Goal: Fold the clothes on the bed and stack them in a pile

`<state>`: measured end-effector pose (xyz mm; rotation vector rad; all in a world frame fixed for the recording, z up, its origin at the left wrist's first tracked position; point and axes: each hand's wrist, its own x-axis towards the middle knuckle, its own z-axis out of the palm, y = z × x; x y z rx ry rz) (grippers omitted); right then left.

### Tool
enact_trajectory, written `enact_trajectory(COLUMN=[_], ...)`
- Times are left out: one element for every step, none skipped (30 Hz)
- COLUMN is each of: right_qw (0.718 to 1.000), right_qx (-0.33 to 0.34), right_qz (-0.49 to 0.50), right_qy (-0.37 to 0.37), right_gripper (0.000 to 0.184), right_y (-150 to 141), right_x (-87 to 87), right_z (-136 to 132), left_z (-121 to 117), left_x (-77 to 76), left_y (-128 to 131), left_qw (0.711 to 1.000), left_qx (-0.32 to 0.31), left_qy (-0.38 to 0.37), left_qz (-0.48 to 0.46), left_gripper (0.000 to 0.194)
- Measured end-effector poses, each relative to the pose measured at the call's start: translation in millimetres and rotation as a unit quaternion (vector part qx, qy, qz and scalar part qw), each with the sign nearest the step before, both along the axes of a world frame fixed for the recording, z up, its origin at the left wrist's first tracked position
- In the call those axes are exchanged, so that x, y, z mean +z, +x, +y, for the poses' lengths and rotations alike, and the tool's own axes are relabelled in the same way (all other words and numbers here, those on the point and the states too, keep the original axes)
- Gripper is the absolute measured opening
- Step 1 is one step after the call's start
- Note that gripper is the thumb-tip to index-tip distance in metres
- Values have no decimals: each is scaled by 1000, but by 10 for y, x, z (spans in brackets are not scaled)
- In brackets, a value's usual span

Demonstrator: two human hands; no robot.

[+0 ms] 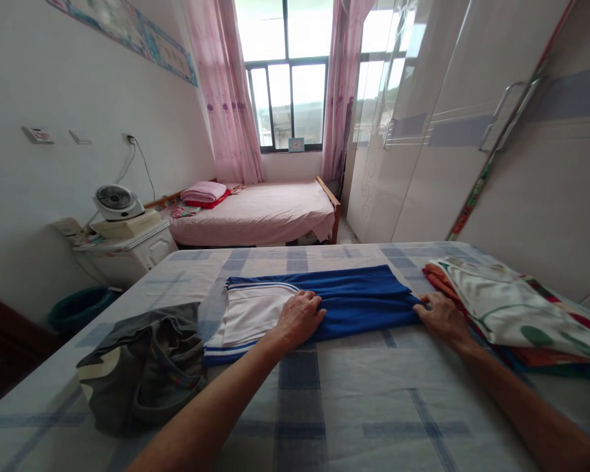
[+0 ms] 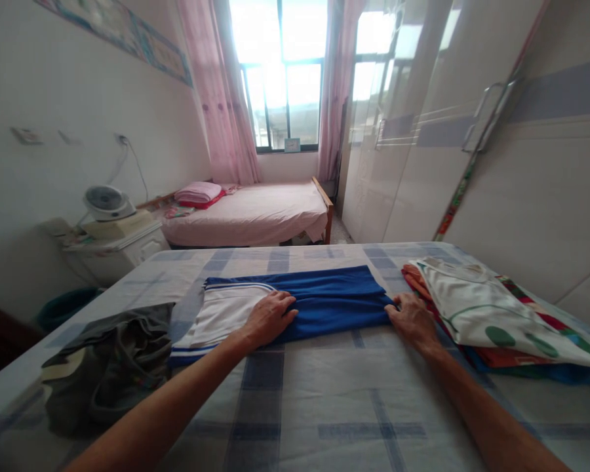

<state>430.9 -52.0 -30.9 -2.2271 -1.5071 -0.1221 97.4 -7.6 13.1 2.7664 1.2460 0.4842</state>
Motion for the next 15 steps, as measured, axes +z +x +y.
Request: enact_trajectory(right_qw=[1000,1000,1000,1000,998,995,990,984,976,967,957,944,931,917,906], right_qx=[-2,-4,-6,-7,-1,18,51,96,150,207,261,312,356,393,421], right_qz=[0,-1,-8,-23,-41,-57,-68,-71,-67,-58,-50,-46,-43,-41,-40], right_qy=[-9,-10,-1,19,50,84,114,135,143,137,120,99,73,45,15], right_gripper=[23,21,21,21,22,23,25,27,30,33,39,47,54,59,60], right_y=[1,-3,-15,-36,-68,-116,-181,-264,-365,-481,-606,-732,-851,-953,-1030], right_x=[23,46,69,95,125,161,205,257,315,377,437,491,537,572,595], right_z=[-20,-40,-59,-75,-88,-99,-107,-113,-116,-115,-108,-93,-71,-42,-7], left_z=[34,64,94,124,156,189,221,248,269,280,279,268,246,218,187], left_x=[-10,-20,-28,-34,-38,-38,-35,-30,-23,-16,-7,2,13,24,36], left_y=[70,133,187,232,268,294,310,317,316,310,301,290,279,269,259], left_qw=[1000,999,999,998,996,994,990,987,985,982,979,975,971,968,966], left_qx=[16,32,47,64,80,90,88,71,40,-1,-42,-76,-100,-116,-128], left_qy=[2,4,0,-13,-36,-69,-105,-138,-164,-179,-185,-186,-186,-187,-188], left_qz=[5,7,7,4,-2,-9,-19,-31,-47,-64,-82,-98,-111,-119,-124], left_gripper=[28,28,28,28,28,28,27,26,24,23,23,24,25,26,28])
